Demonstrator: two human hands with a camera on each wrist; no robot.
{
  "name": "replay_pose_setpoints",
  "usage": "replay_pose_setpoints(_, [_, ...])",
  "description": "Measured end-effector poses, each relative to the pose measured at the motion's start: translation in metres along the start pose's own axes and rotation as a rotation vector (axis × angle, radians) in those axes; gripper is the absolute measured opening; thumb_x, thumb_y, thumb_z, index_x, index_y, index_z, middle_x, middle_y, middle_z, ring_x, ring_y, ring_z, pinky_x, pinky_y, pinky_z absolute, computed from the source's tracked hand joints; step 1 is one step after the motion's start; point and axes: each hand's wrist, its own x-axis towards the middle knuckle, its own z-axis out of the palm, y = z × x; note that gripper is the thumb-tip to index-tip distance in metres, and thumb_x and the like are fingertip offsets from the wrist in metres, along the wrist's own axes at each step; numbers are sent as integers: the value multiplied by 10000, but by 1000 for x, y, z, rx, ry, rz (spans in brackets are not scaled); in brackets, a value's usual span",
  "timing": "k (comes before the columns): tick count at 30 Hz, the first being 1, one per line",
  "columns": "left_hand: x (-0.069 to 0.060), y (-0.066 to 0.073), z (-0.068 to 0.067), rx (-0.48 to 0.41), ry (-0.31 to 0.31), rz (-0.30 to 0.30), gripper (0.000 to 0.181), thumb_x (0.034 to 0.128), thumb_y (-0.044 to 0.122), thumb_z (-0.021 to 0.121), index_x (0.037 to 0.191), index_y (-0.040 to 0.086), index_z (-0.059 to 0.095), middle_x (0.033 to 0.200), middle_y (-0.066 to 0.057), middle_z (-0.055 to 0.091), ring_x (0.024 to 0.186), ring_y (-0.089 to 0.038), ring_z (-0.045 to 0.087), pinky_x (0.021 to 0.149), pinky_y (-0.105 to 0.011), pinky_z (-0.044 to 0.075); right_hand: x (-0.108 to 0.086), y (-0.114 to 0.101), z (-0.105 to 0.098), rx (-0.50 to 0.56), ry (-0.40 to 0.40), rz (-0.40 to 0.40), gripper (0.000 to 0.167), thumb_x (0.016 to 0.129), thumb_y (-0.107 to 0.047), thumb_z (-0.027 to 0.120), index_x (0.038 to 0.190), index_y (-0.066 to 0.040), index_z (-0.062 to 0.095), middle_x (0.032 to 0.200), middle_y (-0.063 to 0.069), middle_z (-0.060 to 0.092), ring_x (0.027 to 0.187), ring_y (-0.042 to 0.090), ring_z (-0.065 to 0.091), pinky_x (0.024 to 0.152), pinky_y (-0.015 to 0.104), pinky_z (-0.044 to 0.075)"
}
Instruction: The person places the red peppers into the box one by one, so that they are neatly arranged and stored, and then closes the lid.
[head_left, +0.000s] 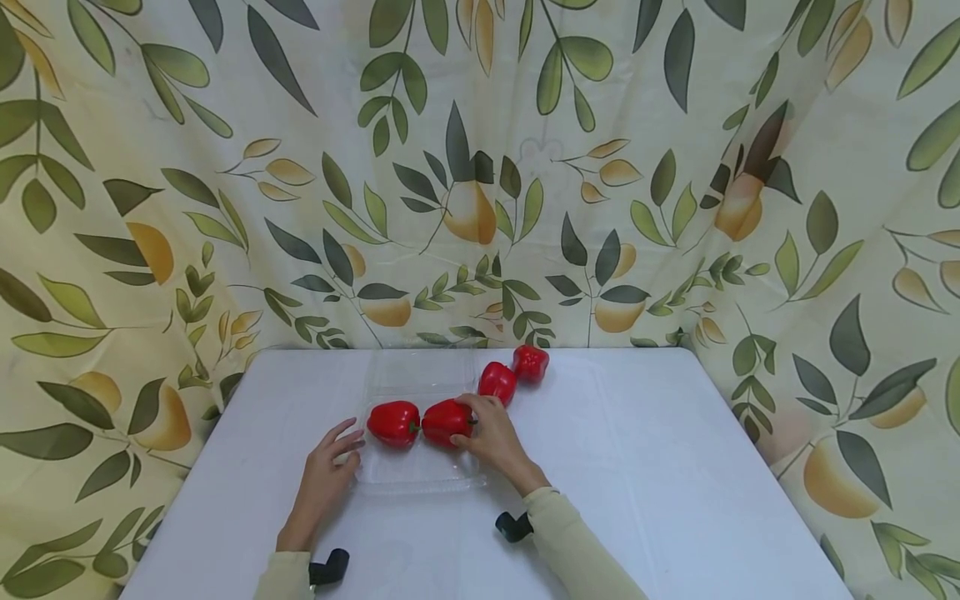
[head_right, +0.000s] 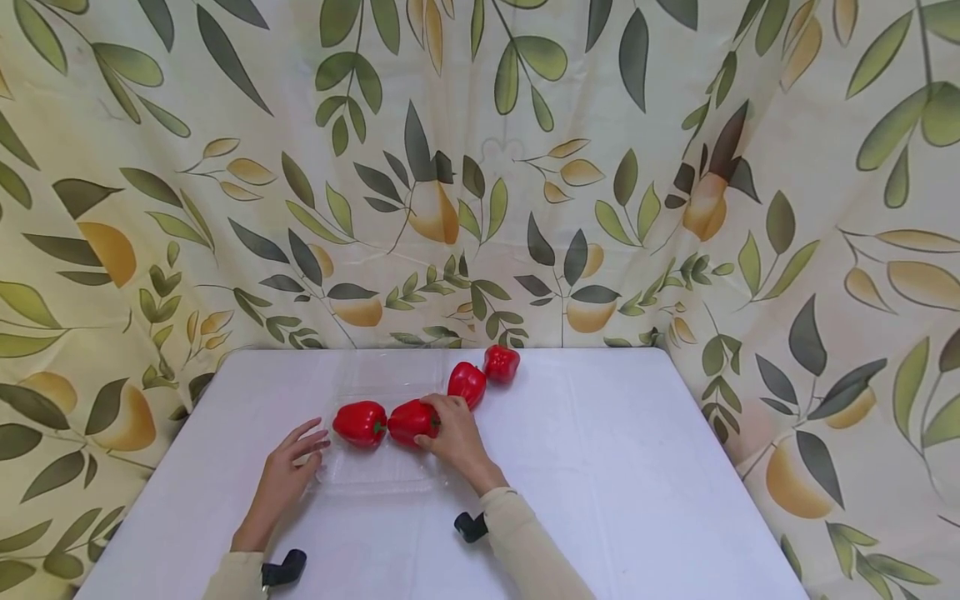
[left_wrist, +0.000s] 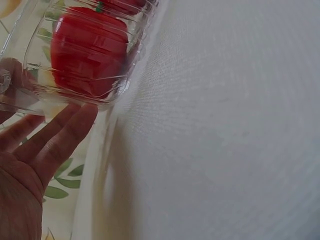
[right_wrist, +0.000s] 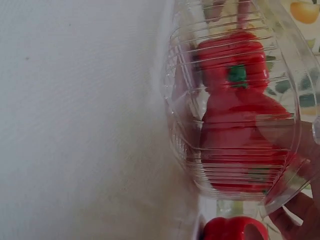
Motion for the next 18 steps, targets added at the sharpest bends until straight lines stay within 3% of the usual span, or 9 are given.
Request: replay_pose_setpoints(18, [-1, 0, 0, 9, 2, -4, 343, 923, 44, 588, 1256, 75, 666, 1467, -49, 514, 1163, -273, 655, 910, -393, 577, -1, -1, 0, -38, -27, -23, 694, 751, -235, 845, 1364, -180, 525, 1400, 52, 540, 1324, 270, 454, 1022, 488, 521])
